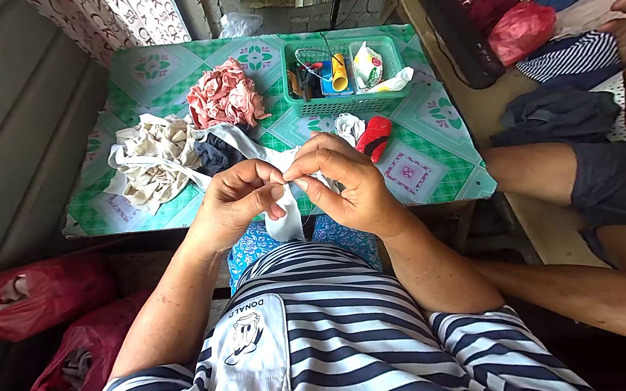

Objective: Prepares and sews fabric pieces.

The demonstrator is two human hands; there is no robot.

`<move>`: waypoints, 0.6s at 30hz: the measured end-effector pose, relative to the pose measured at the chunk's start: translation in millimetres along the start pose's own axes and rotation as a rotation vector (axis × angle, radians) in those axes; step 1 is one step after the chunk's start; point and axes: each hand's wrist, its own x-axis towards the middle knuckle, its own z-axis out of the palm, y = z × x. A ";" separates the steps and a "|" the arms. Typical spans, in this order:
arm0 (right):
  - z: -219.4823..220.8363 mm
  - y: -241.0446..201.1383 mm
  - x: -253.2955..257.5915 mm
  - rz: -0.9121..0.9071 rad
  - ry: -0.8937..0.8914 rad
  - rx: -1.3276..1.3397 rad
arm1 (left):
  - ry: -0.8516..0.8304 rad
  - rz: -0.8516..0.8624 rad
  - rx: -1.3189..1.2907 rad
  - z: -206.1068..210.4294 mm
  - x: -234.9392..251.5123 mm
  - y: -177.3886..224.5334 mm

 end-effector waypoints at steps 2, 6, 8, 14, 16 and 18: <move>2.9 -1.5 -0.1 -0.011 -0.016 0.014 | 0.030 0.004 0.015 1.4 0.4 -1.0; 9.3 -2.9 0.1 -0.044 -0.017 -0.081 | 0.043 0.021 0.078 1.6 0.8 -3.5; 13.7 -2.9 -0.2 -0.053 -0.009 -0.059 | 0.040 0.036 0.114 1.1 0.7 -5.5; -2.0 -9.5 5.4 0.021 0.128 0.317 | 0.084 0.052 0.262 -3.2 -1.1 -5.3; -6.7 -9.2 4.6 0.055 0.124 0.202 | 0.091 0.068 0.295 -3.0 -0.7 -3.1; -3.5 -7.8 1.1 0.085 0.045 0.011 | 0.101 0.083 0.343 -1.7 0.1 -1.0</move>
